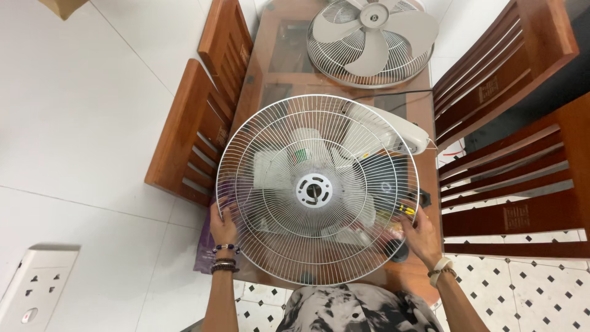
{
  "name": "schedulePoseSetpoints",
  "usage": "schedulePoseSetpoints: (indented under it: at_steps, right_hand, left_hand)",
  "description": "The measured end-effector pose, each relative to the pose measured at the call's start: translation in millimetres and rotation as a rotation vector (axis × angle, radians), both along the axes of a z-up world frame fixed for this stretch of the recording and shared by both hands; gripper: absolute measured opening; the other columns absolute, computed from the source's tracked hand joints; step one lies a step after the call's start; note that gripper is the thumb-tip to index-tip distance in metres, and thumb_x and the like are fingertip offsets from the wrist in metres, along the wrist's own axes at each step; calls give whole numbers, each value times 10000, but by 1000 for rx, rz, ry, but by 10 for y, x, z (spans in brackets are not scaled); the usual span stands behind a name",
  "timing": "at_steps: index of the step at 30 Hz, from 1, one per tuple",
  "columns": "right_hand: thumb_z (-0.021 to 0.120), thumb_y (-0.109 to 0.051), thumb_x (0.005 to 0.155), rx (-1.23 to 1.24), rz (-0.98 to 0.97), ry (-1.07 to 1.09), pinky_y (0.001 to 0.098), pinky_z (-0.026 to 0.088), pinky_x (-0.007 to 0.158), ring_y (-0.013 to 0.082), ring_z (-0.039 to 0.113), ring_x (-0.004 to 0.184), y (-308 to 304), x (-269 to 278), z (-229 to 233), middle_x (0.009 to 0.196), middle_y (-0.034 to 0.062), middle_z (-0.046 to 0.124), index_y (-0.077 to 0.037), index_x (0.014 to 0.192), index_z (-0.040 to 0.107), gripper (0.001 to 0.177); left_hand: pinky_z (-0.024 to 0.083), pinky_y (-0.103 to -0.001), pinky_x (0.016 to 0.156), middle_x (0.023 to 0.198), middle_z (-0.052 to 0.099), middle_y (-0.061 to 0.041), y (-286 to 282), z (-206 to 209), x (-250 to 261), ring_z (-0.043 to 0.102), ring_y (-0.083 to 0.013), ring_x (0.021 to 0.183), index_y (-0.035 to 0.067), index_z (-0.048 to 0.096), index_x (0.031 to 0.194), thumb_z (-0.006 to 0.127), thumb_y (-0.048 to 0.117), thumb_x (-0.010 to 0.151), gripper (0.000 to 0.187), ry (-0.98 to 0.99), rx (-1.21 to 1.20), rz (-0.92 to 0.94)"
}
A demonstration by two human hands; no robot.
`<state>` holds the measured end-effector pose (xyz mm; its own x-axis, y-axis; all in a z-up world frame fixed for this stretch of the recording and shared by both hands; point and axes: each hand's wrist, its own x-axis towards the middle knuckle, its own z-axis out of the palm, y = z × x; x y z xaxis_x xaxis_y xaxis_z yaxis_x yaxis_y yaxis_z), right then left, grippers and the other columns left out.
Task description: The person disassembles a table fan by removing the front grille, fan blades, and motor housing. They use a screwdriver to loosen screws and separate components, placing them on the table.
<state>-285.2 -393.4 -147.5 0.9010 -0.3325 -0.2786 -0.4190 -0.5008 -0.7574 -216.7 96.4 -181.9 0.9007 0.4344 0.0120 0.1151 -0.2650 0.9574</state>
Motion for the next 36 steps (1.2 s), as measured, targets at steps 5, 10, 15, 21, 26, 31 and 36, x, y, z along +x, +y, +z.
schedulePoseSetpoints:
  at_steps: [5,10,15,21,26,31,36]
  right_hand:
    - [529,-137,1010,832,-202,-22,414,550,899,237,621,1121,152,-50,-309,1317,129,603,-166,1460,500,452]
    - [462,-189,1023,1112,-315,-54,433,530,980,263,601,1187,172,-172,-489,1336,110,554,-245,1512,422,493]
    - [436,-304,1060,1022,-383,-90,450,538,961,259,614,1143,-14,-152,-741,1309,103,594,-185,1494,458,450]
    - [486,-307,1104,877,-387,-223,411,532,949,196,629,1095,-67,-225,-1165,1229,75,660,-57,1395,588,397]
    - [489,-330,1072,906,-533,-75,419,532,943,214,645,1098,-14,-210,-1029,1238,78,662,-95,1343,587,372]
    - [503,-250,1052,1026,-421,27,478,522,983,287,649,1121,38,-299,-842,1237,135,669,-45,1311,578,339]
    - [503,-181,996,1092,-445,107,502,515,1038,332,653,1172,82,-287,-604,1246,152,673,-81,1341,554,363]
  left_hand:
    - [588,-333,886,1197,709,-106,86,-107,-88,682,-195,1053,80,544,1385,508,157,1061,334,1,-246,-72]
    - [533,-420,1001,1326,637,-101,122,34,-339,605,-228,1212,136,488,1422,528,313,997,461,191,-544,-87]
    - [439,-474,1060,1348,612,-134,404,-28,-435,568,-281,1238,27,504,1402,312,631,1016,742,300,-1045,-283]
    - [459,-465,1073,1419,589,-137,640,378,588,559,-289,1266,71,480,1471,394,517,1004,651,449,-458,-473]
    - [442,-466,1142,1488,548,-155,207,421,991,525,-289,1380,99,410,1507,416,491,1004,637,631,-701,-798]
    - [447,-480,1122,1480,544,-144,-302,-8,1189,527,-288,1367,115,411,1505,444,502,976,656,841,-783,-1007]
    - [452,-494,1102,1471,540,-133,-530,-414,1490,529,-288,1355,131,412,1504,472,513,949,676,948,-782,-1112]
